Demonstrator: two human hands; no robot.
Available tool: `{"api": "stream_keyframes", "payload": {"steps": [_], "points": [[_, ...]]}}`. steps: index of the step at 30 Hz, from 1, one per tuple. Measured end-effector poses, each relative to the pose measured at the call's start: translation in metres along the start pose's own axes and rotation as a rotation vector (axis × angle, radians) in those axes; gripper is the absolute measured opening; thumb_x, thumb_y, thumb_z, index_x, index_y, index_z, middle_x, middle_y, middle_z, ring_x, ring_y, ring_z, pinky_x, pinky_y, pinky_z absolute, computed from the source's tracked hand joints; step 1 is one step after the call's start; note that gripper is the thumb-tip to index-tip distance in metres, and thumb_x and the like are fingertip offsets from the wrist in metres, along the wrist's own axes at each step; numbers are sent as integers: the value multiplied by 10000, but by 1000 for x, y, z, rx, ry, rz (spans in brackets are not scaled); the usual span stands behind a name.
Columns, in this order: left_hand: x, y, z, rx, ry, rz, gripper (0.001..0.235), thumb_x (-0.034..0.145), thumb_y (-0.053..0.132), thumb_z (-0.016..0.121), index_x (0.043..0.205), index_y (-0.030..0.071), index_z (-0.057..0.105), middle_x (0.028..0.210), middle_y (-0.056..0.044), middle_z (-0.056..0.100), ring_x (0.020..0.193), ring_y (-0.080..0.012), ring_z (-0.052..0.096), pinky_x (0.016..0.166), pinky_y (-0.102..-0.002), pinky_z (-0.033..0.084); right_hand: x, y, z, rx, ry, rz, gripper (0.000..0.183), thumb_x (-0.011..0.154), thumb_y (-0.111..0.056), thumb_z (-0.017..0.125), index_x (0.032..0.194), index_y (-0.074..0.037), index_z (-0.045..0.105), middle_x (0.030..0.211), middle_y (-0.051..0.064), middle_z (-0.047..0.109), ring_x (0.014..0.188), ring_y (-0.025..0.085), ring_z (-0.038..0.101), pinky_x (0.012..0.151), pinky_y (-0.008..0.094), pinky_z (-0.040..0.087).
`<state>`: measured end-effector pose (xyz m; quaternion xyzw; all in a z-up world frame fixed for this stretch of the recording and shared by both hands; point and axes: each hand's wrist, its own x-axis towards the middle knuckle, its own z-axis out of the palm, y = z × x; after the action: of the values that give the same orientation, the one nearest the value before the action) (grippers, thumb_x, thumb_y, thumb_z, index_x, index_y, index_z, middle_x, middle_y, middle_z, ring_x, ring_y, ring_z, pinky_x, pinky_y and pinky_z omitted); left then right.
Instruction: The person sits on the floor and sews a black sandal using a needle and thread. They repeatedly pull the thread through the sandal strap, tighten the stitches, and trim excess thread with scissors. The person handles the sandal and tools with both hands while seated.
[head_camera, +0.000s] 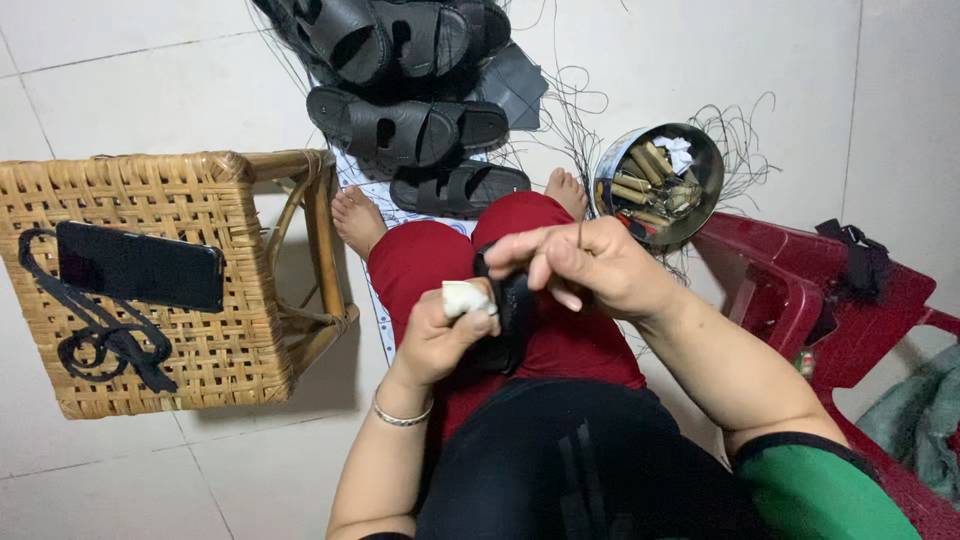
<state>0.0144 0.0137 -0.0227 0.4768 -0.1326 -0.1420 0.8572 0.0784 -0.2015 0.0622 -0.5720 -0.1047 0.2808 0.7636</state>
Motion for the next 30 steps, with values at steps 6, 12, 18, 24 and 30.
{"api": "stream_keyframes", "payload": {"steps": [6, 12, 18, 24, 30], "points": [[11, -8, 5, 414, -6, 155, 340, 985, 122, 643, 652, 77, 587, 547, -48, 506, 449, -234, 482, 451, -322, 399, 11, 64, -25, 345, 145, -15, 513, 1130, -258, 404, 674, -33, 472, 543, 119, 450, 407, 162, 447, 254, 195, 393], [11, -15, 6, -14, 181, 9, 337, 1108, 170, 409, 1116, -134, 553, 522, 15, 336, 434, -94, 316, 421, -219, 299, 32, 35, -26, 248, 251, 62, 474, 1125, -251, 469, 714, -17, 505, 563, 135, 468, 445, 200, 522, 261, 224, 427], [-10, 8, 5, 392, 61, -148, 164, 925, 91, 757, 1061, 3, 735, 685, -124, 706, 636, -154, 609, 552, -344, 516, 31, -42, 24, -494, -91, -233, 203, 1014, -119, 617, 868, -48, 739, 1022, 208, 769, 945, 331, 765, 855, 450, 611], [-90, 50, -124, -274, 578, -150, 157, 1038, 227, 490, 1012, 133, 613, 469, -68, 424, 383, -163, 388, 371, -291, 322, 9, -37, 7, -936, 6, -34, 391, 898, -146, 773, 1239, 14, 665, 1069, 285, 731, 971, 484, 714, 835, 596, 579], [-151, 39, -133, 1955, 1029, -568, 508, 1025, 459, 842, 1014, -40, 746, 907, -289, 674, 835, -445, 713, 669, -533, 582, -19, 22, 7, -1121, -24, 418, 910, 870, -405, 703, 1626, -265, 215, 1002, 314, 728, 970, 535, 700, 884, 608, 527]]}}
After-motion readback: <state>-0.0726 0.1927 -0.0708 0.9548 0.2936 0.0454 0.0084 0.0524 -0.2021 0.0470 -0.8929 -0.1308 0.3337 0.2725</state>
